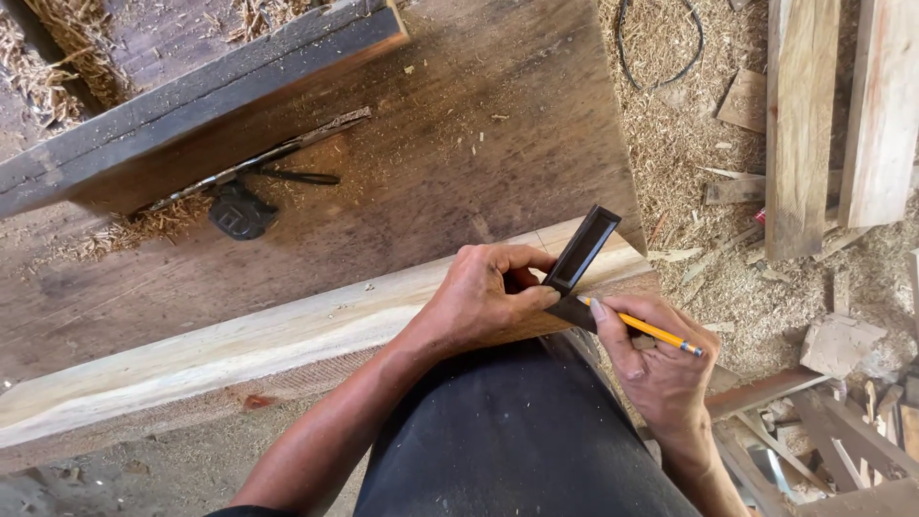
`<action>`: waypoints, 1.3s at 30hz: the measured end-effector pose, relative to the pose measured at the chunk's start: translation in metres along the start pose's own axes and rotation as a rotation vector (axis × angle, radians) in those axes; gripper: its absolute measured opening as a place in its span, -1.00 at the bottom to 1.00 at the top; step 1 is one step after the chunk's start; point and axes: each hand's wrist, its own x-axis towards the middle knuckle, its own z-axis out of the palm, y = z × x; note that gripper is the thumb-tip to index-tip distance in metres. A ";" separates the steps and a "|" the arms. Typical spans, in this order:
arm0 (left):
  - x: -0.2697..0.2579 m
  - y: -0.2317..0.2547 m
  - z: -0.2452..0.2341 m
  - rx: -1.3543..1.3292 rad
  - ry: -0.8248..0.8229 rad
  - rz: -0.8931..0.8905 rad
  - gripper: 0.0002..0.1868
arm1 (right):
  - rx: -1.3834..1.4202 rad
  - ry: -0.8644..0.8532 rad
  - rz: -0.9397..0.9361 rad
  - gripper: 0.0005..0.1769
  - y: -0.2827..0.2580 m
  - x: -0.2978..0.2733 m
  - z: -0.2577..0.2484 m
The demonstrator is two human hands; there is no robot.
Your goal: Measuring and marking lines on wooden boards using a speed square and a pencil.
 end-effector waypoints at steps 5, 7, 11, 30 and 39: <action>-0.003 0.000 0.003 -0.012 0.030 -0.013 -0.66 | -0.268 0.009 0.082 -0.91 0.051 -0.019 -0.039; -0.002 -0.001 0.001 -0.015 0.025 -0.001 -0.65 | -0.195 0.075 0.148 -0.91 0.056 -0.031 -0.052; 0.001 0.001 0.003 -0.018 0.023 -0.031 -0.59 | -0.147 0.149 0.043 -0.81 0.069 -0.030 -0.066; -0.214 -0.167 -0.135 1.185 0.343 -0.178 -0.15 | 0.088 0.596 -0.146 -0.62 0.126 -0.050 -0.104; -0.150 -0.199 -0.097 1.281 0.636 0.489 -0.46 | 0.320 0.649 0.002 -0.57 0.057 -0.080 -0.017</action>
